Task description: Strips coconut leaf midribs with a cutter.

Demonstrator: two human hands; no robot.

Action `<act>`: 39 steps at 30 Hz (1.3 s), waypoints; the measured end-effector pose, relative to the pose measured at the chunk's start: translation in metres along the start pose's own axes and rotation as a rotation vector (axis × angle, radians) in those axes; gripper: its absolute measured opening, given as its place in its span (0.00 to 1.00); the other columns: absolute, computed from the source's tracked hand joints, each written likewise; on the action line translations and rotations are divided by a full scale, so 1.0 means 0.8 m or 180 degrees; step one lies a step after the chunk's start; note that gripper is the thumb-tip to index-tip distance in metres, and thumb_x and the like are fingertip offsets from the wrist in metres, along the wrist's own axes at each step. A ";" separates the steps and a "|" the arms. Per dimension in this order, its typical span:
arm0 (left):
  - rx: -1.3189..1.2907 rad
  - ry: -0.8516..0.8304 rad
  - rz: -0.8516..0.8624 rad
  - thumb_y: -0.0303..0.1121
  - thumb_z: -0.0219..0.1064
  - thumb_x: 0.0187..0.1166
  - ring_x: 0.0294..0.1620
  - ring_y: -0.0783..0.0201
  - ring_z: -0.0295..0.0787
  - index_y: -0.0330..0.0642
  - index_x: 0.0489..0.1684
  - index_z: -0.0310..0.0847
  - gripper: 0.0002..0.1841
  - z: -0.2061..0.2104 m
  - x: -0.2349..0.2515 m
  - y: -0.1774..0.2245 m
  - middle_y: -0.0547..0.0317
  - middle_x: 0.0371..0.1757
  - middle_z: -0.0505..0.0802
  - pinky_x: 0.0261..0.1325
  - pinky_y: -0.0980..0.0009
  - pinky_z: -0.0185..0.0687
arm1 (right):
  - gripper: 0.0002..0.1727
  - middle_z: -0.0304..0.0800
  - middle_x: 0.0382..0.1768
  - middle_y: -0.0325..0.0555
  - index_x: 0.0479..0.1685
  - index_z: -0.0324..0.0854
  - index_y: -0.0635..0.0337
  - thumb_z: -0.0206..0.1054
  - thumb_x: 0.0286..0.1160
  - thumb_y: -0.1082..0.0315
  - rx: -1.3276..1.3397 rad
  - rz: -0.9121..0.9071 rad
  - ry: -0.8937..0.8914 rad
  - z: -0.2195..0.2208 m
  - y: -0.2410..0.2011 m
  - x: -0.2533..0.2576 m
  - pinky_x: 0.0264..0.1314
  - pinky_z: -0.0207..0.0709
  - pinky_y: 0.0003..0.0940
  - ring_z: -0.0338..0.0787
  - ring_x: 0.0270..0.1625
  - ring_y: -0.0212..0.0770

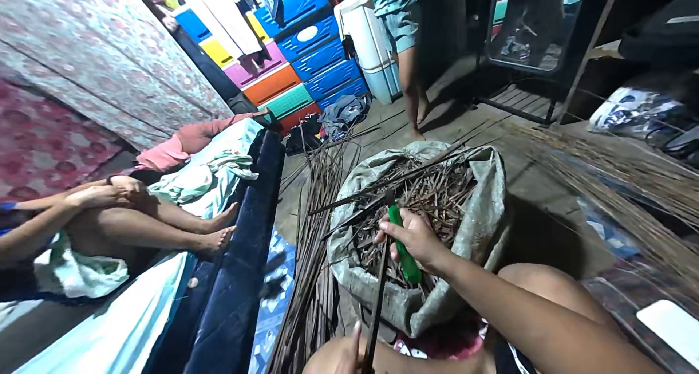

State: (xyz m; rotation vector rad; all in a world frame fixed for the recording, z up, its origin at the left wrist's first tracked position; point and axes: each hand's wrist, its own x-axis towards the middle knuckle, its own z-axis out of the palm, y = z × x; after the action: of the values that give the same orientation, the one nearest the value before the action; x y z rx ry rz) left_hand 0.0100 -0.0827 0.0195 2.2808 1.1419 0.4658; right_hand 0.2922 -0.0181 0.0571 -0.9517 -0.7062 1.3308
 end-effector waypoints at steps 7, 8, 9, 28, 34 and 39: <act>0.0585 0.0393 0.0115 0.26 0.61 0.82 0.37 0.50 0.94 0.28 0.74 0.79 0.22 0.014 0.034 0.021 0.43 0.39 0.96 0.48 0.51 0.88 | 0.23 0.86 0.40 0.43 0.78 0.70 0.59 0.60 0.90 0.59 -0.1414 0.0004 -0.0316 -0.055 -0.031 0.001 0.23 0.78 0.26 0.81 0.22 0.30; 0.0514 0.0454 0.0107 0.25 0.61 0.81 0.37 0.51 0.94 0.27 0.74 0.79 0.22 0.015 0.033 0.017 0.43 0.39 0.96 0.49 0.53 0.88 | 0.24 0.84 0.36 0.41 0.81 0.67 0.59 0.57 0.92 0.59 -0.1326 0.0082 -0.0486 -0.064 -0.035 0.000 0.21 0.77 0.25 0.79 0.20 0.29; 0.0440 0.0515 0.0104 0.24 0.61 0.80 0.37 0.53 0.94 0.27 0.74 0.80 0.22 0.016 0.031 0.013 0.42 0.39 0.96 0.50 0.55 0.88 | 0.25 0.83 0.35 0.39 0.83 0.63 0.57 0.55 0.92 0.59 -0.1203 0.0153 -0.0678 -0.071 -0.036 0.000 0.20 0.76 0.23 0.77 0.18 0.28; -0.0131 0.0725 0.0238 0.20 0.59 0.78 0.37 0.66 0.89 0.22 0.70 0.80 0.21 0.017 0.017 -0.002 0.42 0.42 0.94 0.50 0.72 0.85 | 0.38 0.84 0.37 0.36 0.96 0.46 0.46 0.58 0.88 0.65 -0.0604 0.0573 -0.1665 -0.069 -0.022 -0.003 0.21 0.75 0.18 0.82 0.24 0.25; -0.0893 0.0406 0.0049 0.23 0.58 0.86 0.28 0.78 0.82 0.21 0.71 0.78 0.19 0.011 0.016 0.009 0.51 0.38 0.93 0.36 0.80 0.81 | 0.36 0.83 0.42 0.37 0.96 0.50 0.47 0.58 0.89 0.67 -0.0748 0.0565 -0.1423 -0.062 -0.022 -0.005 0.22 0.76 0.19 0.81 0.25 0.25; -0.1432 0.0166 -0.0216 0.25 0.56 0.87 0.25 0.80 0.78 0.22 0.72 0.77 0.19 0.008 0.016 0.012 0.64 0.30 0.88 0.30 0.80 0.77 | 0.37 0.83 0.42 0.37 0.96 0.50 0.47 0.59 0.89 0.66 -0.0843 0.0497 -0.1333 -0.063 -0.022 -0.001 0.22 0.75 0.19 0.80 0.24 0.25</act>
State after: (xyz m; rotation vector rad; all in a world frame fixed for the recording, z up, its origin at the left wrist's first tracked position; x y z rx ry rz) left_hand 0.0271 -0.0791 0.0208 1.8452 1.0144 0.6823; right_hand 0.3442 -0.0271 0.0489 -0.9599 -1.1698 1.6249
